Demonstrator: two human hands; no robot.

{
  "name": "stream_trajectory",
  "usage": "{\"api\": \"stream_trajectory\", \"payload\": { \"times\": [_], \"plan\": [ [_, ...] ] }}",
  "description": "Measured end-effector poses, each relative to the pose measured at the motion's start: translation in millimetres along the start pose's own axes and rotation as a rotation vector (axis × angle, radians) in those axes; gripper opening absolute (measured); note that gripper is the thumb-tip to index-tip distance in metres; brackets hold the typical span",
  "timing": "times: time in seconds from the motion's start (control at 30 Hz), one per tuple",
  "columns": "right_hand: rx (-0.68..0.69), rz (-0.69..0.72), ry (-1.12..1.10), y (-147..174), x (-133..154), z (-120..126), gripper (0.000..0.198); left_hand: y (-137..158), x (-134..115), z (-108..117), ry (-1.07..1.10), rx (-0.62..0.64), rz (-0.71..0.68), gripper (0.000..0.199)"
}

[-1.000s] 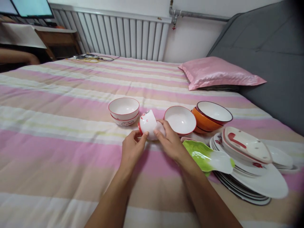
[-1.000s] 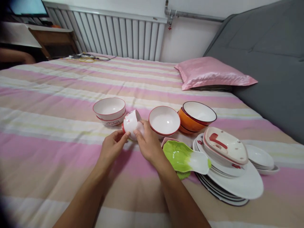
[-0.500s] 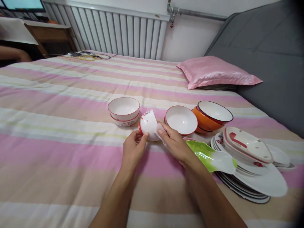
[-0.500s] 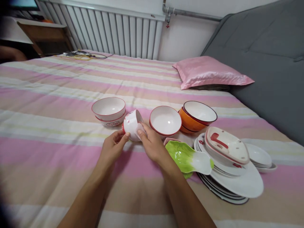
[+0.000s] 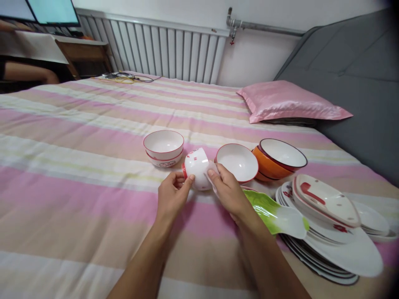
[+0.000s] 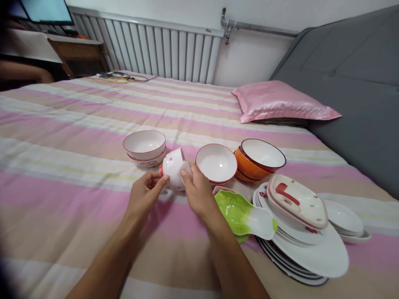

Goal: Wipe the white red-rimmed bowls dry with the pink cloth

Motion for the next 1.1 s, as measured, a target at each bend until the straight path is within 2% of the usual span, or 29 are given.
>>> {"api": "stream_trajectory", "payload": {
  "times": [0.13,0.2,0.33,0.43,0.73,1.1],
  "plan": [
    [-0.006,-0.072,-0.247,0.5,1.3,-2.8,0.034,3.3,-5.7,-0.4,0.023,-0.013,-0.001,0.041],
    [-0.010,-0.098,-0.280,0.0,1.4,-4.2,0.037,3.7,-6.4,-0.8,0.001,0.007,-0.003,0.043],
    [-0.108,0.010,-0.160,-2.0,-2.0,-4.0,0.043,2.6,-4.7,-0.8,-0.076,0.032,-0.013,0.052],
    [-0.127,0.075,-0.043,-2.6,-4.8,-3.4,0.042,2.3,-3.2,-0.8,-0.064,0.045,-0.008,0.053],
    [-0.093,0.029,0.197,1.4,0.0,-0.7,0.036,1.9,-2.4,0.6,-0.023,0.045,0.017,0.051],
    [0.040,-0.003,0.218,4.7,8.1,1.4,0.028,0.7,-3.2,5.0,-0.022,0.031,0.057,0.053]
  ]
}}
Point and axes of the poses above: each hand's wrist, its own y-axis away from the middle knuckle, its own z-axis out of the back of the hand, x = y × z, the point moved 1 cm from there along -y, towards the middle knuckle, and after that the axes turned 1 degree about x, right-handed, at the moved point
